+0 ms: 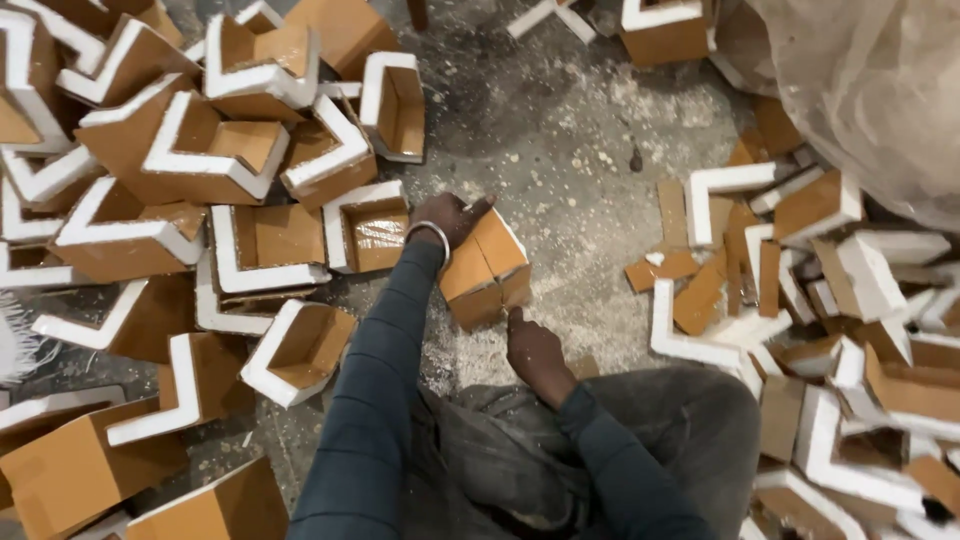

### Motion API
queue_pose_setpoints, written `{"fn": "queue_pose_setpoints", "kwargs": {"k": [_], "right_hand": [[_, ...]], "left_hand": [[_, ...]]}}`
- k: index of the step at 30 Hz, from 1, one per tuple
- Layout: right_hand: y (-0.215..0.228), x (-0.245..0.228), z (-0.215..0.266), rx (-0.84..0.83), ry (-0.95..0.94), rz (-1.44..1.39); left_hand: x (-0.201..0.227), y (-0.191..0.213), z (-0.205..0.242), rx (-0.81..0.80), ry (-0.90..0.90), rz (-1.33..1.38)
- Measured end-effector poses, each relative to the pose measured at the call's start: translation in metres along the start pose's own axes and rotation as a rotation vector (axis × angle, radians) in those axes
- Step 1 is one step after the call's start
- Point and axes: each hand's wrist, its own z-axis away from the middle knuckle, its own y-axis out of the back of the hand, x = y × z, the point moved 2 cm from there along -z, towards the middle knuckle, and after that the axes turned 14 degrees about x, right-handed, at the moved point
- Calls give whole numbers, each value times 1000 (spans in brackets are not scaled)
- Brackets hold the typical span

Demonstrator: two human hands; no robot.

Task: The person sits on the floor and uses a knife to cut the white foam corners off small cardboard boxes. They pick up each box, slice the foam along the edges, and discard the pieces, repeating the process for multiple units.

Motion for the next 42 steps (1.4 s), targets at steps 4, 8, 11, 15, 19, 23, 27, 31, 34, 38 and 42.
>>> {"fn": "queue_pose_setpoints", "kwargs": {"k": [4, 8, 11, 15, 19, 23, 27, 31, 34, 38, 42], "right_hand": [[40, 4, 53, -41, -13, 56], [51, 4, 78, -73, -3, 35], [13, 5, 33, -8, 31, 26], [15, -14, 6, -7, 12, -15], [13, 8, 50, -47, -34, -40], [29, 32, 105, -70, -92, -15], [16, 48, 119, -28, -24, -73], [53, 23, 101, -142, -66, 31], [104, -2, 68, -91, -99, 8], [148, -29, 17, 289, 80, -336], [134, -22, -3, 291, 242, -505]], "left_hand": [[-1, 7, -14, 1, 21, -3], [2, 11, -7, -82, 9, -26], [10, 17, 4, -46, 23, 33], [-3, 7, -4, -10, -31, -11], [8, 15, 2, -29, -22, 23], [2, 18, 1, -54, 28, 45], [-9, 18, 4, -17, 40, 60], [-22, 24, 18, 80, 8, 182], [-36, 28, 33, 151, 2, 263], [-27, 49, 72, 118, 10, 408], [-22, 57, 96, 172, -19, 466]]}}
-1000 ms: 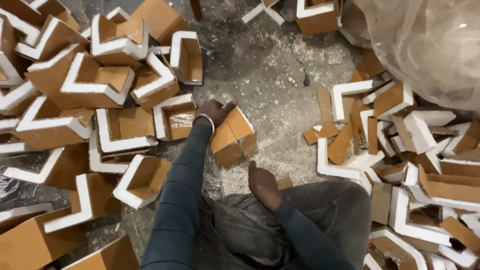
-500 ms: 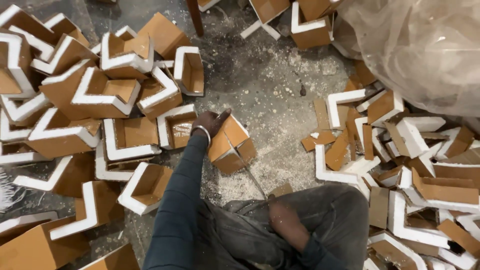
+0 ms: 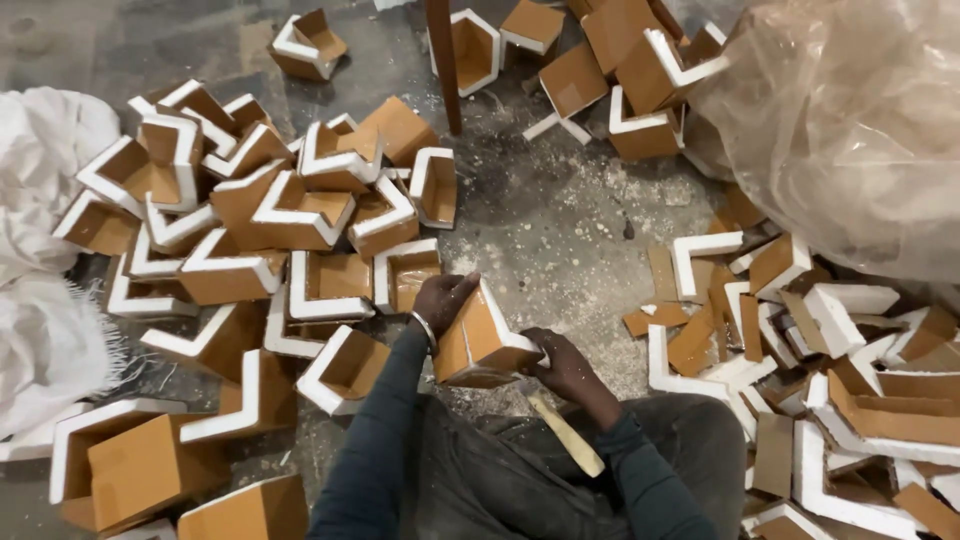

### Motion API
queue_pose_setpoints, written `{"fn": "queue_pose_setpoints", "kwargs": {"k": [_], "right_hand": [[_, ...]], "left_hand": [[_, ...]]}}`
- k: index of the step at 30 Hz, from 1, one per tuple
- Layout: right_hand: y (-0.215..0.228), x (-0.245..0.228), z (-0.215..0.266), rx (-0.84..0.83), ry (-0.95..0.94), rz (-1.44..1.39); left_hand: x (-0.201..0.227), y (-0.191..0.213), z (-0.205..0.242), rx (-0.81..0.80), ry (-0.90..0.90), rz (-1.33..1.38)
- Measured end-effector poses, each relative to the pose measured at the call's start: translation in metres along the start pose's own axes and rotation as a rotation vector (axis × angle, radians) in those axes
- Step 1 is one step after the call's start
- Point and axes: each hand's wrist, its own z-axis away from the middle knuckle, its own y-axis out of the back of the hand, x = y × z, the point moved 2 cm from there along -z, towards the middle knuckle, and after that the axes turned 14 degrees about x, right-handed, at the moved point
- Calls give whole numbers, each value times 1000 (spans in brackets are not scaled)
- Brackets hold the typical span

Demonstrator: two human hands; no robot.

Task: The person sits on the floor and uses a knife to cut the white foam corners off small cardboard boxes. They pick up each box, slice the foam along the edges, and discard the pieces, repeating the process for multiple units.

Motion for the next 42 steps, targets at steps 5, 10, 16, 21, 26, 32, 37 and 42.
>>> {"fn": "queue_pose_setpoints", "kwargs": {"k": [5, 10, 16, 21, 26, 32, 37, 42], "right_hand": [[44, 9, 28, 174, -295, -29], [144, 24, 82, 497, -295, 208], [308, 76, 228, 946, -333, 489], [388, 75, 318, 1415, -454, 189], [334, 89, 327, 1540, -561, 167], [234, 81, 258, 1152, -433, 578], [141, 47, 158, 749, -441, 249], [68, -32, 82, 242, -333, -42]], "left_hand": [[-14, 3, 22, 237, 95, 225], [-185, -31, -27, 270, -222, 275], [-128, -15, -2, 239, -242, 162], [-57, 0, 31, 266, -147, 20], [-104, -13, 4, 385, -17, -1], [-103, -19, 11, 419, -98, -92], [-103, -34, 9, 412, -112, 297], [-92, -51, 18, 167, 4, 536]]}}
